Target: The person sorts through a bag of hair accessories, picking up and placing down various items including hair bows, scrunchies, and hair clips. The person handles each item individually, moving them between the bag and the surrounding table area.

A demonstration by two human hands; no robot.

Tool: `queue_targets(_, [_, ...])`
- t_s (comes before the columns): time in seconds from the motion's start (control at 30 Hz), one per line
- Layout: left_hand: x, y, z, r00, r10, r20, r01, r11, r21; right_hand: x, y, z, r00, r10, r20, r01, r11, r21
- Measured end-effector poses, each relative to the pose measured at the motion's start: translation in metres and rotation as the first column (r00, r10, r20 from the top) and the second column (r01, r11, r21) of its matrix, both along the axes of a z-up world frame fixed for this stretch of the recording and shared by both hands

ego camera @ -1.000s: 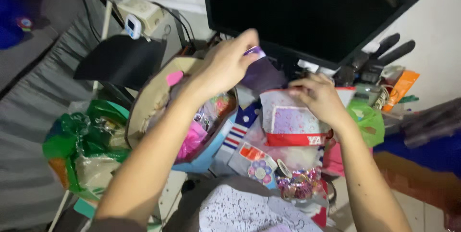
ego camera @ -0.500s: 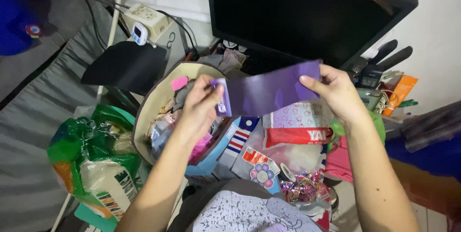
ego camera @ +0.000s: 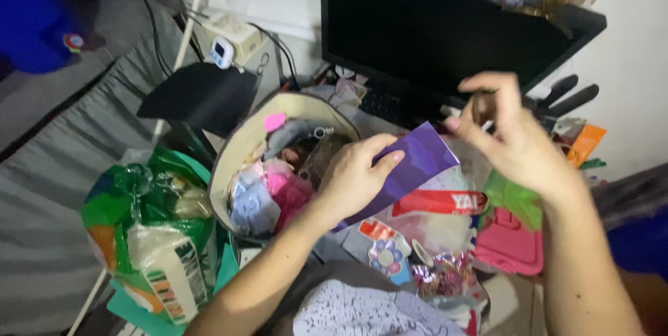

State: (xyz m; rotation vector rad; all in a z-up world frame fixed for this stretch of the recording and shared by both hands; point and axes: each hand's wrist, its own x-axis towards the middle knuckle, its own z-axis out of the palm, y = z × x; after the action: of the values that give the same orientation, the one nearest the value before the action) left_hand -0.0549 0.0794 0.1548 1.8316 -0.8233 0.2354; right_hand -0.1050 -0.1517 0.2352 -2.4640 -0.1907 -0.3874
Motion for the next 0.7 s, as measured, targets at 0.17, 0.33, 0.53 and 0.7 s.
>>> queue_targets(0.17, [-0.018, 0.010, 0.025, 0.998, -0.061, -0.035, 0.066, 0.986, 0.154, -0.014, 0.022, 0.021, 0.995, 0.077, -0.062, -0.086, 0.983, -0.162])
queue_targets(0.33, [-0.030, 0.018, 0.038, 0.997, -0.069, -0.029, 0.075, 0.962, 0.263, -0.020, 0.040, 0.033, 0.991, 0.131, 0.008, -0.121, 0.937, -0.328])
queue_targets(0.53, [-0.026, 0.017, 0.011, 0.997, -0.040, 0.068, 0.043, 0.998, -0.040, -0.035, 0.051, 0.028, 0.970, 0.165, 0.177, -0.107, 0.948, -0.300])
queue_targets(0.7, [-0.025, 0.016, 0.009, 0.968, -0.166, -0.189, 0.137, 0.978, -0.159, -0.023, 0.051, 0.006, 0.903, 0.247, 0.352, -0.103, 0.920, -0.379])
